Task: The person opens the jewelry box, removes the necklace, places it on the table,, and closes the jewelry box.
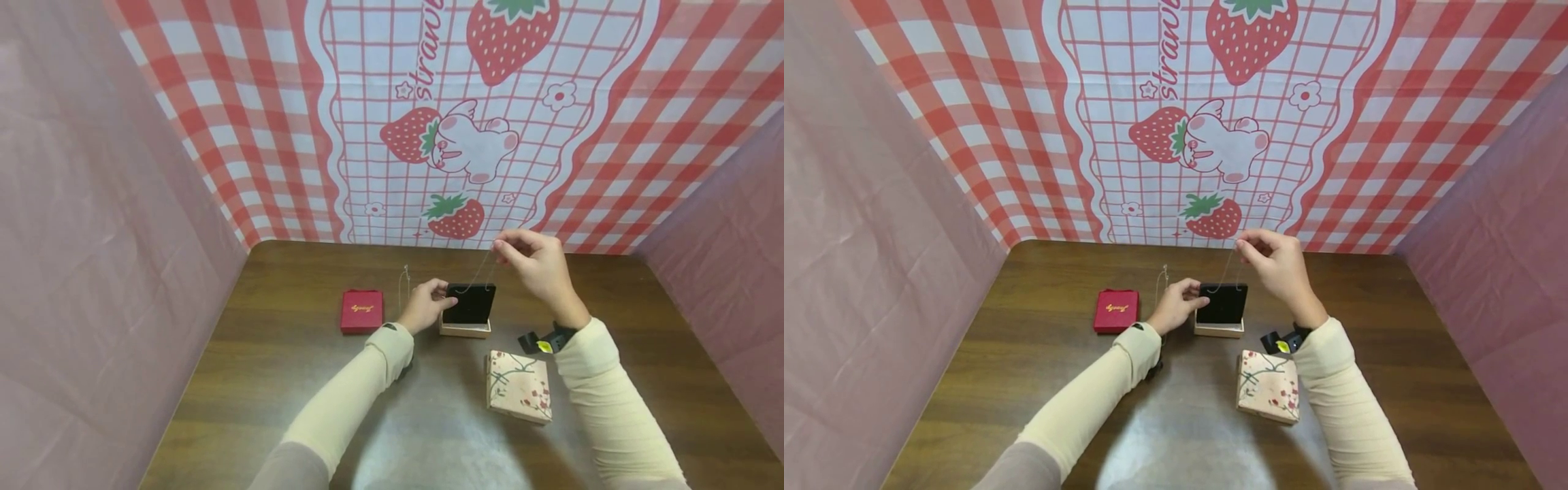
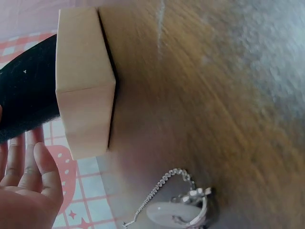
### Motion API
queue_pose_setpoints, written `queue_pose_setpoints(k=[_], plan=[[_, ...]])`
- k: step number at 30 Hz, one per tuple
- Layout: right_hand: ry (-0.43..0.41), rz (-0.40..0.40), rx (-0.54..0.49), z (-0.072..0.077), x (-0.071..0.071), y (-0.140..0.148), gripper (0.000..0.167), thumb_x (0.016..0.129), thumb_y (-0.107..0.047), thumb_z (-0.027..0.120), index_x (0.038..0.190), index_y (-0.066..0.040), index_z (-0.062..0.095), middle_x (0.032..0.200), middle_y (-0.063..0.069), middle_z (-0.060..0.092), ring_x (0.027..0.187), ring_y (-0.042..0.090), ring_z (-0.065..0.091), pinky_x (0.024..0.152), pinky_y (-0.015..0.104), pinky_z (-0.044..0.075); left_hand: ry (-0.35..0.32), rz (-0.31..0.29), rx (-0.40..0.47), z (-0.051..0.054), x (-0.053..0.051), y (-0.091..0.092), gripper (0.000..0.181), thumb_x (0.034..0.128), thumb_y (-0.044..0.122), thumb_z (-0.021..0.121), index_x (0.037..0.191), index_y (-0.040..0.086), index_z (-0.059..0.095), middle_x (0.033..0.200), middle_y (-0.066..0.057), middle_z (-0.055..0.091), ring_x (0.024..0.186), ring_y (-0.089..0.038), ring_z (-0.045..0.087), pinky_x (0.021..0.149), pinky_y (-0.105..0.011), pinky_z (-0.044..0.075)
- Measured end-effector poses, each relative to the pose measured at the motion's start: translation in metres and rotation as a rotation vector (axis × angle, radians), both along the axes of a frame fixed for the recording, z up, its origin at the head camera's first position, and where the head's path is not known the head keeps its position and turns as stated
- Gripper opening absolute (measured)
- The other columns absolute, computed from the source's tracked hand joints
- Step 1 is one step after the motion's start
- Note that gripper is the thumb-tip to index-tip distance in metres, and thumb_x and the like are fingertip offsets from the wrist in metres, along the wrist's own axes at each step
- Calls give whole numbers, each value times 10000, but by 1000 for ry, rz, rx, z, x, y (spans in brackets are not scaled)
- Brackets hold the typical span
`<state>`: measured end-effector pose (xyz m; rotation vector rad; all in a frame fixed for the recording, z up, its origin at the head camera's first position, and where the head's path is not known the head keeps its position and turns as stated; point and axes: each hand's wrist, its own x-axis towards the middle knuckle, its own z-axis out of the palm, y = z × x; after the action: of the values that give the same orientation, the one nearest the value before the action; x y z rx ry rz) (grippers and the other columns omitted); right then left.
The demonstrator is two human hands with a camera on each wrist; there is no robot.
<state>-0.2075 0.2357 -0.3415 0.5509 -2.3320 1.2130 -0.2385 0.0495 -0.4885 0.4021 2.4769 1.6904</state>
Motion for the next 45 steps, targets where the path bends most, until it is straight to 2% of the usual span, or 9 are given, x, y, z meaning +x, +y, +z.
queue_pose_setpoints(k=[9, 11, 16, 18, 25, 32, 36, 40, 45], plan=[[40, -8, -31, 5, 3, -1, 84, 899, -13, 656, 910, 54, 706, 790, 189, 702, 617, -29, 610, 590, 100, 500, 21, 26, 91, 2, 2, 1, 323, 861, 136, 728, 1120, -30, 630, 1048, -181, 697, 955, -274, 671, 859, -269, 548], [51, -13, -38, 7, 3, 0, 78, 893, -9, 663, 908, 52, 709, 781, 116, 713, 608, -34, 609, 586, 99, 497, 21, 29, 109, 4, 2, 0, 311, 863, 135, 725, 1112, -26, 633, 1043, -180, 697, 942, -269, 665, 841, -255, 545], [68, -25, -59, 10, 5, 1, 68, 886, -4, 669, 902, 43, 715, 754, -199, 660, 595, -25, 600, 578, 95, 488, 29, 30, 132, 5, 3, -2, 315, 864, 138, 726, 1110, -37, 638, 1046, -196, 697, 947, -290, 669, 826, -242, 547], [79, -23, -72, 11, 5, 2, 63, 885, 9, 664, 894, 50, 712, 746, -252, 634, 588, -17, 596, 571, 93, 483, 30, 29, 145, 4, 4, -3, 328, 867, 131, 722, 1120, -57, 635, 1053, -217, 693, 960, -315, 670, 833, -265, 558], [95, -2, -98, 11, 5, 4, 50, 877, 44, 657, 882, 65, 701, 725, -152, 662, 591, -24, 597, 579, 90, 489, 2, 31, 181, 0, 6, -8, 329, 895, 137, 693, 1135, -81, 643, 1064, -244, 689, 1012, -340, 671, 854, -313, 565], [89, -15, -90, 12, 5, 6, 50, 875, 34, 663, 884, 64, 702, 716, -191, 644, 595, -36, 591, 580, 90, 495, -19, 27, 166, 1, 10, -11, 305, 898, 158, 689, 1110, -62, 675, 1018, -226, 709, 902, -234, 664, 730, -189, 509], [67, -17, -82, 13, 3, 7, 56, 880, 23, 662, 888, 62, 701, 709, -188, 644, 584, -33, 587, 570, 114, 504, -36, -32, 155, 1, 14, -12, 269, 897, 135, 688, 1072, -69, 685, 1025, -231, 716, 860, -162, 644, 715, -162, 489], [25, -22, -59, 11, 0, 8, 80, 893, -12, 663, 894, 61, 695, 715, -208, 630, 579, -5, 585, 562, 120, 494, -66, -141, 78, 3, 20, -15, 273, 897, 137, 688, 1087, -59, 687, 1024, -219, 724, 842, -110, 636, 738, -158, 504], [-101, -20, -22, 7, -5, 8, 151, 925, -109, 651, 909, 36, 691, 713, -164, 626, 579, 66, 574, 531, 180, 495, -40, -294, -42, 8, 28, -17, 294, 904, 169, 682, 1117, -34, 691, 1004, -175, 721, 811, -70, 580, 750, -173, 496]])
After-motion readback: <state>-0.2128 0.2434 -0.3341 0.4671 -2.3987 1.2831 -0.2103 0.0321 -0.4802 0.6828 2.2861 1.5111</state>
